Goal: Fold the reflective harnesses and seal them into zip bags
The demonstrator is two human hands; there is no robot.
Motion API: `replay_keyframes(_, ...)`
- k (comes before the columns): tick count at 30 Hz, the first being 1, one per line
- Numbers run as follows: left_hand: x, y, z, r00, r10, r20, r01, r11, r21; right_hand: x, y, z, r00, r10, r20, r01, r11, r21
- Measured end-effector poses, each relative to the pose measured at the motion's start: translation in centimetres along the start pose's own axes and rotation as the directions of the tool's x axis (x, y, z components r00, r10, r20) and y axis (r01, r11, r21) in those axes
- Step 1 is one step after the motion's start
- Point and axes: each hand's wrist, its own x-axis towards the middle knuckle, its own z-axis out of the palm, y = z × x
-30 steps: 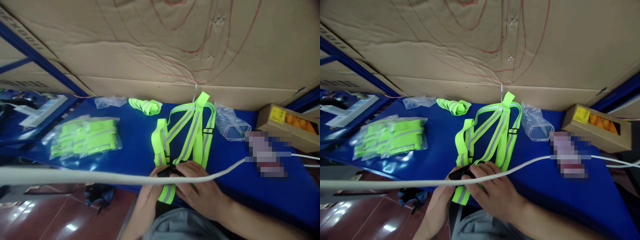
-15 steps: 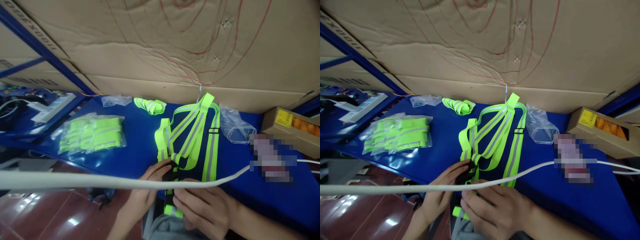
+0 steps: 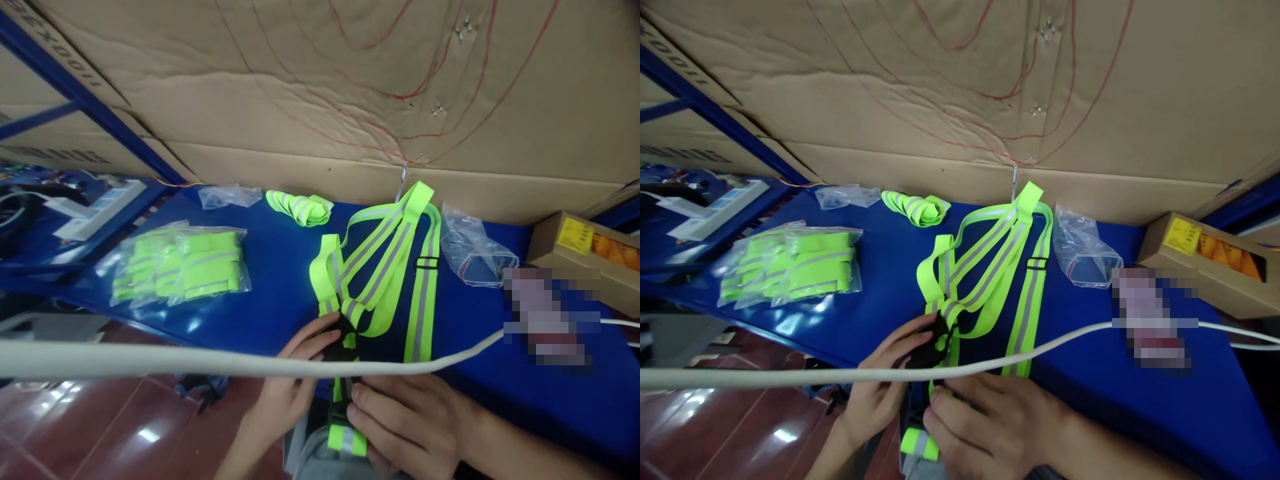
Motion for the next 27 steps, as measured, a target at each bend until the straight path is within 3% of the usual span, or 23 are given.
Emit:
replay_keyframes(16, 0.2, 0.0, -0.1, 1.000, -0.001, 0.019, 0.002, 1.000, -0.016, 0.0, 0.2, 0.0, 0.999, 0.031, 0.039, -0.037, 0.988, 0.148)
replay_keyframes(27, -0.4, 0.6, 0.1, 0.996, 0.089, -0.014, -0.089, 0.996, 0.032, -1.0, -0.3, 0.1, 0.989, 0.149, 0.015, -0.149, 0.989, -0.013)
